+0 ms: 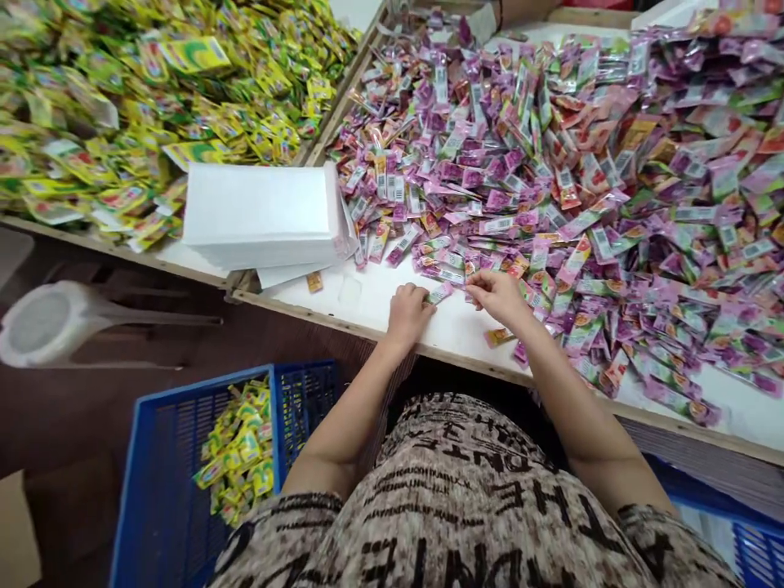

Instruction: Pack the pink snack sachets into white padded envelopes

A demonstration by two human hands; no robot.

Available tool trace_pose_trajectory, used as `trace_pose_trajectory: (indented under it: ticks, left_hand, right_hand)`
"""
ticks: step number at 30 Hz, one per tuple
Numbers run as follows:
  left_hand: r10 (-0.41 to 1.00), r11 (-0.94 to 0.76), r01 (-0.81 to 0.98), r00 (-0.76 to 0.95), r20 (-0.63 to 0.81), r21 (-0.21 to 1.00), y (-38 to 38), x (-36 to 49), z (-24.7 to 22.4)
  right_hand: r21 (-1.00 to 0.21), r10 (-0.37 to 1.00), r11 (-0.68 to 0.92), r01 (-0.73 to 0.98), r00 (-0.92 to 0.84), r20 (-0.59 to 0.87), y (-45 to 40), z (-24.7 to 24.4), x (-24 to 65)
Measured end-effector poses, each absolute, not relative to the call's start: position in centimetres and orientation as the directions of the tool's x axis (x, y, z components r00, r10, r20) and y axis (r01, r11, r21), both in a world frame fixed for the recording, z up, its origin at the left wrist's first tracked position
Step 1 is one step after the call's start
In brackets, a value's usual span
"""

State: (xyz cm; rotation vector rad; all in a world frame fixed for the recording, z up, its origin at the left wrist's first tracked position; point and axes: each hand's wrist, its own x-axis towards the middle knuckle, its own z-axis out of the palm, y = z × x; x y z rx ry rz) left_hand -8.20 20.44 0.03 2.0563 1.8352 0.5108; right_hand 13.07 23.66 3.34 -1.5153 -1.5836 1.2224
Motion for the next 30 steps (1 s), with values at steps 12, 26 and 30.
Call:
trace_pose_trajectory:
  ticks: [12, 26, 30]
  left_hand:
    - [0.993, 0.114, 0.759, -0.079, -0.083, 0.641, 22.0, -11.8, 2.0]
    - [0.975, -0.144, 0.923, 0.195, -0.110, 0.357, 29.8, -10.8, 1.0]
    - [0.986, -0.100, 0.897, 0.146, -0.076, 0.430, 25.8, -12.0, 0.8]
  right_hand:
    - [-0.284, 0.945, 0.187, 0.940, -0.251, -0.211, 28.7, 3.3, 6.9]
    - [-0.702, 0.970, 0.189, 0.686, -0.243, 0.023, 28.0, 4.4, 10.1]
    - [-0.991, 0.984, -0.137, -0.002, 0.116, -0.136, 27.9, 5.1, 12.7]
